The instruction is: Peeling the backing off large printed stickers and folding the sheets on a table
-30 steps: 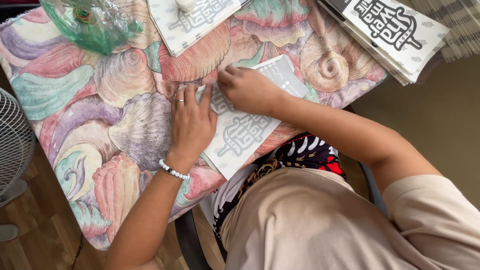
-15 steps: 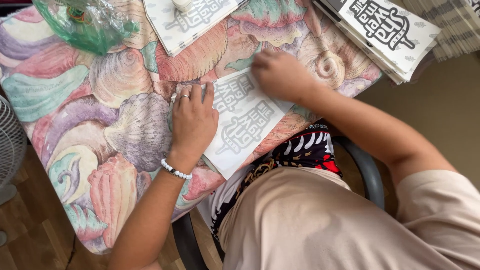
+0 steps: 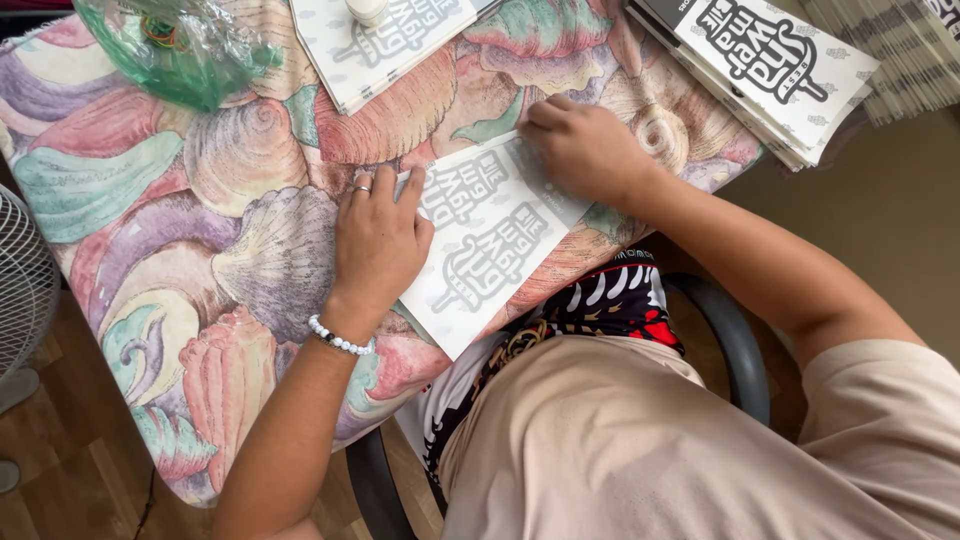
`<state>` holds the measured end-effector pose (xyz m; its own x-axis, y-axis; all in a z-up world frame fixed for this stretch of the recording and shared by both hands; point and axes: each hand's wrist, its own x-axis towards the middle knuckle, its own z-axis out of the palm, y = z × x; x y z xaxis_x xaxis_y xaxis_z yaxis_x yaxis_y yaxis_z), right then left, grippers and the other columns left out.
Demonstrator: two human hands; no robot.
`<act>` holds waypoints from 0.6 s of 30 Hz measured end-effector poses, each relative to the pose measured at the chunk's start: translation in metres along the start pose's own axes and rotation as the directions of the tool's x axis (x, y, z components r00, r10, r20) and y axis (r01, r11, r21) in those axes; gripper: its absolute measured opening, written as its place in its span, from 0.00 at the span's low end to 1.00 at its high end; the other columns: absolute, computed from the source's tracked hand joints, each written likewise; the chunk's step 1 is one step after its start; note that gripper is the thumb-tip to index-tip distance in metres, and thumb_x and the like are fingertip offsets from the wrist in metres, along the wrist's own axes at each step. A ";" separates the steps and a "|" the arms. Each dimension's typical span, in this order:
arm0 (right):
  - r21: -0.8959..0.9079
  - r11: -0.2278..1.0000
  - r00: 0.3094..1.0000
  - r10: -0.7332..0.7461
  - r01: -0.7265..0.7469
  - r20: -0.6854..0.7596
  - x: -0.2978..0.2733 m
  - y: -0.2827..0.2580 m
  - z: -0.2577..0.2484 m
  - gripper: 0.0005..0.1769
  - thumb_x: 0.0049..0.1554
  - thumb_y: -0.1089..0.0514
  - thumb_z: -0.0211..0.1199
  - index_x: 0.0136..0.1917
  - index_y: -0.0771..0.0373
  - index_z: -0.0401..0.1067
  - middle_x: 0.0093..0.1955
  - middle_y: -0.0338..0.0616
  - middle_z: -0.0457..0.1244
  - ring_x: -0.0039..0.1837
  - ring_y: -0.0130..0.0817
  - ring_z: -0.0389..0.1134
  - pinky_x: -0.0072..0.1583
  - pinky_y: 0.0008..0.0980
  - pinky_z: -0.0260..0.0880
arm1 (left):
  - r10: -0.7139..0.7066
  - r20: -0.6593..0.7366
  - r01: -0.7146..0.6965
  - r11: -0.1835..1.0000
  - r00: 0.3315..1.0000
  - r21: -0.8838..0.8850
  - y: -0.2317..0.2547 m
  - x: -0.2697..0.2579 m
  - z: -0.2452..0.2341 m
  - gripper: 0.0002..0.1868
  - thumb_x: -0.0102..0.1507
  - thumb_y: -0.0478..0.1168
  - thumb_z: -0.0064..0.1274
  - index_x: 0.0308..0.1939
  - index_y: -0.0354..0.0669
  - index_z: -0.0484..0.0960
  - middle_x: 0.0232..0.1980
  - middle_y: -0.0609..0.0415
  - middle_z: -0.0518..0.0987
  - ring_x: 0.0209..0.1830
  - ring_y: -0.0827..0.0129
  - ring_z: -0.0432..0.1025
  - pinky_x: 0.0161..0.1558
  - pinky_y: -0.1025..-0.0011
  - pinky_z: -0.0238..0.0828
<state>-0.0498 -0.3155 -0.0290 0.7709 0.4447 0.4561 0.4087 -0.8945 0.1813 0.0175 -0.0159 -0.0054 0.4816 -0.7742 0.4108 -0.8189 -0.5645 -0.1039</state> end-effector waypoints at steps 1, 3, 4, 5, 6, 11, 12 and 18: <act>-0.001 1.000 1.000 0.001 -0.001 -0.002 -0.001 -0.001 0.007 0.11 0.62 0.63 0.56 0.41 0.61 0.78 0.42 0.40 0.63 0.48 0.33 0.68 0.48 0.24 0.71 | 0.002 -0.001 -0.002 1.000 1.000 0.001 -0.004 0.001 0.002 0.25 0.57 0.42 0.52 0.58 0.43 0.81 0.41 0.50 0.70 0.39 0.56 0.71 0.43 0.59 0.73; -0.107 0.994 0.999 0.029 -0.027 0.014 -0.004 -0.003 0.021 0.08 0.59 0.62 0.58 0.41 0.59 0.77 0.41 0.38 0.63 0.47 0.31 0.68 0.47 0.23 0.71 | 0.010 0.058 -0.006 0.998 0.998 -0.069 -0.011 0.003 0.006 0.24 0.54 0.43 0.56 0.55 0.45 0.81 0.41 0.51 0.70 0.41 0.54 0.72 0.40 0.57 0.75; -0.106 0.994 0.999 0.029 -0.027 0.014 0.007 -0.014 0.021 0.08 0.59 0.62 0.58 0.41 0.59 0.77 0.41 0.38 0.63 0.47 0.31 0.68 0.47 0.23 0.71 | 0.010 0.059 -0.006 0.998 0.998 -0.069 -0.013 0.006 0.004 0.24 0.54 0.43 0.56 0.55 0.45 0.81 0.41 0.51 0.70 0.41 0.54 0.72 0.40 0.57 0.75; -0.038 0.999 0.999 -0.013 0.011 -0.034 0.018 -0.024 0.020 0.08 0.58 0.61 0.58 0.40 0.59 0.77 0.40 0.38 0.62 0.46 0.33 0.67 0.46 0.25 0.72 | -0.001 0.097 0.011 0.995 0.995 -0.101 -0.014 0.009 0.001 0.23 0.54 0.43 0.57 0.53 0.46 0.82 0.40 0.52 0.69 0.40 0.53 0.73 0.38 0.56 0.75; 0.027 0.998 0.995 -0.051 0.054 -0.085 0.029 -0.034 0.019 0.08 0.58 0.61 0.57 0.40 0.59 0.77 0.40 0.38 0.61 0.46 0.34 0.67 0.45 0.27 0.72 | -0.011 0.135 0.029 0.991 0.991 -0.131 -0.015 0.013 -0.001 0.21 0.54 0.44 0.58 0.51 0.48 0.83 0.39 0.53 0.69 0.40 0.53 0.73 0.35 0.55 0.75; 0.135 0.986 0.986 -0.081 0.101 -0.145 0.062 -0.067 0.021 0.07 0.57 0.63 0.57 0.40 0.63 0.76 0.42 0.41 0.61 0.45 0.37 0.66 0.44 0.30 0.72 | -0.031 0.172 0.054 0.990 0.985 -0.132 -0.017 0.027 -0.003 0.17 0.55 0.47 0.61 0.46 0.49 0.81 0.39 0.53 0.70 0.40 0.50 0.74 0.35 0.51 0.75; 0.149 0.986 0.989 -0.059 0.079 -0.134 0.063 -0.067 0.021 0.08 0.57 0.63 0.56 0.40 0.63 0.75 0.42 0.41 0.60 0.45 0.37 0.66 0.43 0.30 0.71 | -0.022 0.183 0.048 0.989 0.983 -0.142 -0.019 0.028 -0.003 0.14 0.57 0.48 0.61 0.44 0.50 0.81 0.39 0.53 0.70 0.40 0.50 0.75 0.36 0.51 0.75; 0.076 0.996 0.993 0.051 -0.043 -0.103 0.009 -0.012 0.024 0.11 0.61 0.60 0.56 0.37 0.60 0.73 0.42 0.38 0.63 0.48 0.35 0.69 0.46 0.29 0.71 | -0.014 0.323 0.078 0.979 0.946 -0.187 -0.030 0.033 0.004 0.17 0.59 0.49 0.62 0.49 0.51 0.80 0.42 0.53 0.71 0.44 0.49 0.76 0.41 0.48 0.76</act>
<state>-0.0361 -0.3001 -0.0475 0.7363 0.3917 0.5518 0.4114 -0.9065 0.0946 0.0592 -0.0259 0.0075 0.5680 -0.8172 0.0980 -0.8226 -0.5597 0.1002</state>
